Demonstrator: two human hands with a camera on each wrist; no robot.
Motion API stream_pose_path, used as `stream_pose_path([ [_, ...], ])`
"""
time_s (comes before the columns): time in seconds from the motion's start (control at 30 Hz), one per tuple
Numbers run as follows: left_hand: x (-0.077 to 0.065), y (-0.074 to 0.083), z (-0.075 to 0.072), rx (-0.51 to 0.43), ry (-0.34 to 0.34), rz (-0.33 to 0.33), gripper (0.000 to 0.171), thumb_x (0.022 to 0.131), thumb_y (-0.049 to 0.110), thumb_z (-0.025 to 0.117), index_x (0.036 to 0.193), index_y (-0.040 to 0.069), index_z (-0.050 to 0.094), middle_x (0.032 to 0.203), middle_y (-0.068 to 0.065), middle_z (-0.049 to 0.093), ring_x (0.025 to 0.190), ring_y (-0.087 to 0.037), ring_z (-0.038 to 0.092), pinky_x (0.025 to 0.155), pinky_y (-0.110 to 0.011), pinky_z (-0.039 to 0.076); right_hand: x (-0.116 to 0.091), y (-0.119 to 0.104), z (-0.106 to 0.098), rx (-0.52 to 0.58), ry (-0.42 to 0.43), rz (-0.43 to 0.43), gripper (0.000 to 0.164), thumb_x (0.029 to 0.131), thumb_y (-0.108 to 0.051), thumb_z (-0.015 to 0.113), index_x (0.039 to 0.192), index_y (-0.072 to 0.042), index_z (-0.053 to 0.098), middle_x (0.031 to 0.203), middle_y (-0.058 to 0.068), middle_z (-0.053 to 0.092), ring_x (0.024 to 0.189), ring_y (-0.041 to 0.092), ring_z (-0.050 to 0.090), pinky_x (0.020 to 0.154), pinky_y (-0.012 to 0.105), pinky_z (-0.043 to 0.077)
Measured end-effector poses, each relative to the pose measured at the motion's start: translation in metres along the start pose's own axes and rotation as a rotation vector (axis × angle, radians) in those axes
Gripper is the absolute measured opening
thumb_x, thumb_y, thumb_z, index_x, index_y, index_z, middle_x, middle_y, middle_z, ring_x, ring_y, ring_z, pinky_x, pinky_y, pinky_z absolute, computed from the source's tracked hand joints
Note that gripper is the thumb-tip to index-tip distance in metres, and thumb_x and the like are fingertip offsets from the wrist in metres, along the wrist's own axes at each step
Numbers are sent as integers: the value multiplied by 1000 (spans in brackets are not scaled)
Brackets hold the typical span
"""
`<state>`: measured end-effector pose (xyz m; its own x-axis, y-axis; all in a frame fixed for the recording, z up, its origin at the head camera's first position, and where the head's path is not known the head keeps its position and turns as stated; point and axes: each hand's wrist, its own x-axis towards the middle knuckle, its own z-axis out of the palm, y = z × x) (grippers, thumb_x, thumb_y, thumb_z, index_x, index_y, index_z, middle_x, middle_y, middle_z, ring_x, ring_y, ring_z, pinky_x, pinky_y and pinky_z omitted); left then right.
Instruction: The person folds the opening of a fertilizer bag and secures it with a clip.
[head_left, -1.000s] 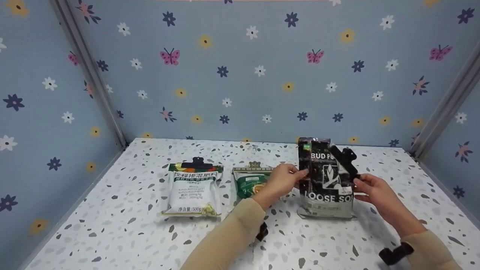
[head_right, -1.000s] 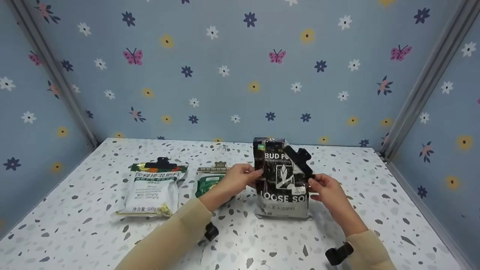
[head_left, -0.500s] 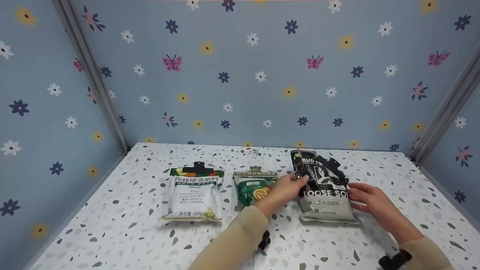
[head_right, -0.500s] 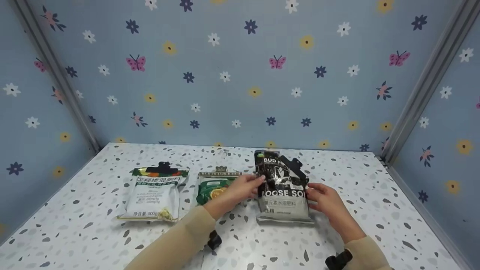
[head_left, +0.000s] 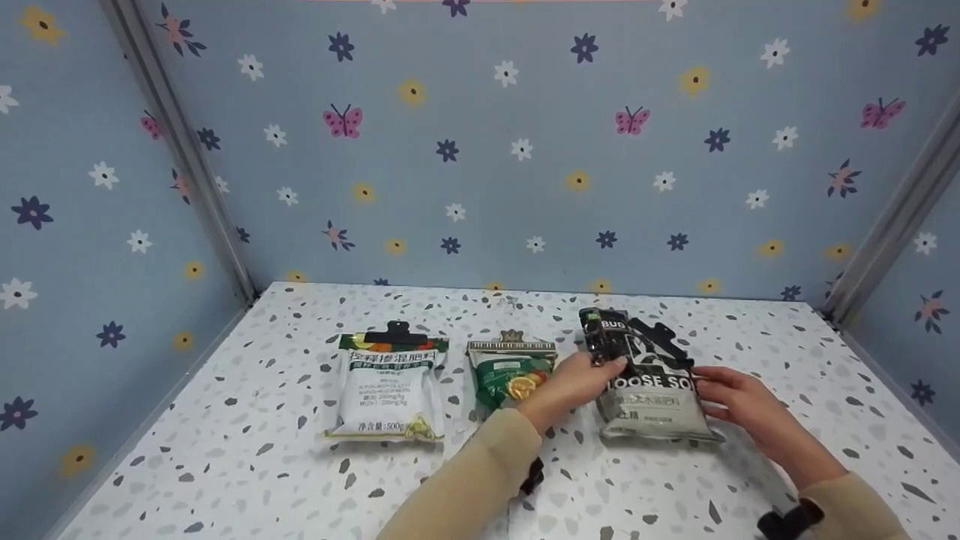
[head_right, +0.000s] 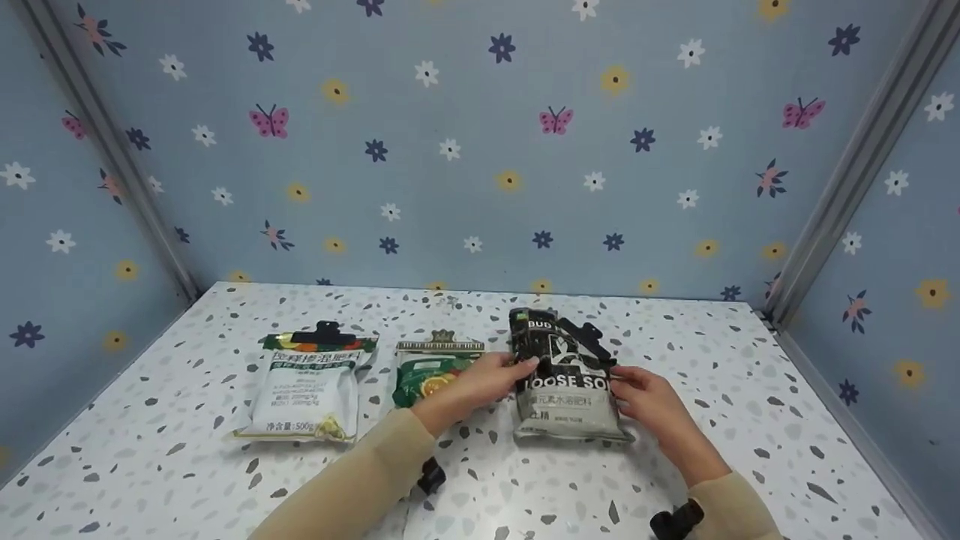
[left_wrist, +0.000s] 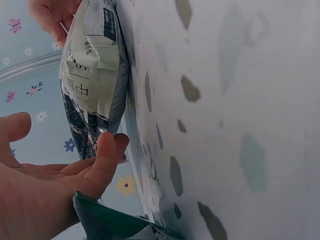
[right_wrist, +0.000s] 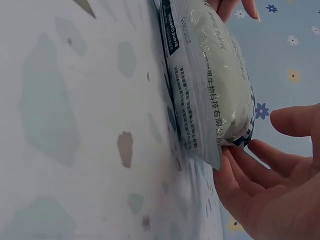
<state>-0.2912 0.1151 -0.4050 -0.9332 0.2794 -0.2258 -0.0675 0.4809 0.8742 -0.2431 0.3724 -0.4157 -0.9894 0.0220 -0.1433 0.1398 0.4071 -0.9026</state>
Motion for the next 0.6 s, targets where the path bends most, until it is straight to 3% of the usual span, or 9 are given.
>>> stream_pose_path([
  [0.07,-3,1,-1,50,2,22,82,93,64,56,149,6,43,150,-12,46,136,-32,44,109,-48,37,-3,-3,1,-136,58,-27,55,104,-23,52,148,6,38,146,29,42,129,39,48,98,45,48],
  [0.17,-8,3,-3,143,15,51,68,93,62,58,132,6,60,128,-12,62,109,-27,62,92,-46,51,-10,-9,6,-401,175,-101,52,102,-29,55,141,4,48,138,29,51,123,44,51,95,55,45],
  [0.27,-15,5,-10,273,40,104,46,95,54,60,110,11,67,101,-6,67,78,-18,61,71,-38,53,-19,-17,13,-596,269,-176,51,99,-34,58,135,3,55,129,29,57,117,46,54,91,60,43],
  [0.33,-20,6,-18,363,61,157,26,97,41,61,95,16,66,85,-2,65,66,-15,58,62,-34,51,-24,-24,20,-645,301,-224,49,98,-33,60,132,2,57,127,28,59,115,46,55,89,61,44],
  [0.4,-25,8,-27,478,106,234,15,96,30,60,89,18,64,78,4,61,63,-12,55,59,-31,48,-27,-31,25,-674,324,-269,47,98,-33,61,131,1,59,126,27,60,113,45,56,88,60,44],
  [0.47,-30,8,-36,574,154,311,13,93,20,58,81,20,61,71,6,57,61,-12,54,56,-30,46,-30,-39,31,-683,344,-311,45,97,-30,62,129,1,61,125,25,61,112,44,57,87,60,45],
  [0.6,-40,5,-53,764,266,455,11,90,17,58,81,17,63,70,5,55,64,-15,54,56,-31,46,-35,-52,43,-689,365,-389,41,96,-28,64,126,0,63,122,21,63,111,42,57,87,59,46],
])
